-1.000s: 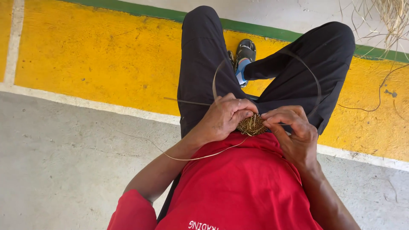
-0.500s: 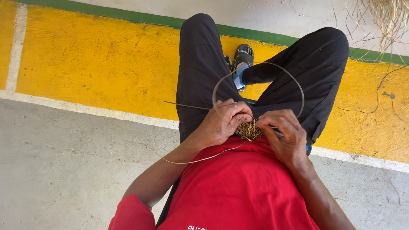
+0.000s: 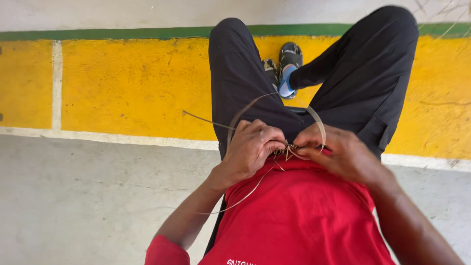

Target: The recorder is weaving a small round object using natural straw fibers and a thin metal tool.

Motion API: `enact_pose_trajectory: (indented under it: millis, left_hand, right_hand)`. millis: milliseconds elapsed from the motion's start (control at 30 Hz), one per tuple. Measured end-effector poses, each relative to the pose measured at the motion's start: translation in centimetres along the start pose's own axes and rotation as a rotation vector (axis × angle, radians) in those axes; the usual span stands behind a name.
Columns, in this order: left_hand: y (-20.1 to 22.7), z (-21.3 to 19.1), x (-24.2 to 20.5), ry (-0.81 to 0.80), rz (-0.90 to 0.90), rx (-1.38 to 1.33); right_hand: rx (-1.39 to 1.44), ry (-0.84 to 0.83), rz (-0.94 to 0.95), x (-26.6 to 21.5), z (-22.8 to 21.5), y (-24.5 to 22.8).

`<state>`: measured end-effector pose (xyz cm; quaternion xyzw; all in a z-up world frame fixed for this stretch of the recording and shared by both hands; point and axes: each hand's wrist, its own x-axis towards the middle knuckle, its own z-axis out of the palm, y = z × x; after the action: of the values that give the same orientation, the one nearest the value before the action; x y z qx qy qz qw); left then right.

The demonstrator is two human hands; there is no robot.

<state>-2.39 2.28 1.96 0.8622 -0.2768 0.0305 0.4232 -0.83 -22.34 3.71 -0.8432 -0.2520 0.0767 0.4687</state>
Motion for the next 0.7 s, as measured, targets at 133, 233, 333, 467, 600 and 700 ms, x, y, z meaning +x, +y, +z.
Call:
enact_pose_trajectory:
  millis: [133, 233, 333, 467, 600, 700]
  left_hand:
    - [-0.5, 1.2, -1.7, 0.004, 0.055, -0.01]
    - [-0.8, 1.1, -1.6, 0.049, 0.164, -0.03]
    - [-0.1, 0.6, -0.7, 0.018, 0.055, -0.041]
    - [-1.0, 1.0, 0.1, -0.001, -0.007, -0.087]
    - [-0.8, 0.5, 0.4, -0.066, -0.092, -0.145]
    - [-1.1, 0.2, 1.2, -0.089, -0.102, -0.172]
  right_hand:
    - [0.001, -0.228, 0.223, 1.5, -1.5, -1.3]
    - [-0.027, -0.402, 0.253, 3.2, -1.4, -2.4]
    - [0.002, -0.434, 0.13, 3.4, -1.1, -0.7]
    - [0.082, -0.332, 0.135, 3.8, -1.7, 3.2]
    - [0.273, 0.042, 0.276, 4.3, -2.5, 3.5]
    - [0.174, -0.082, 0.2, 3.7, -0.9, 1.3]
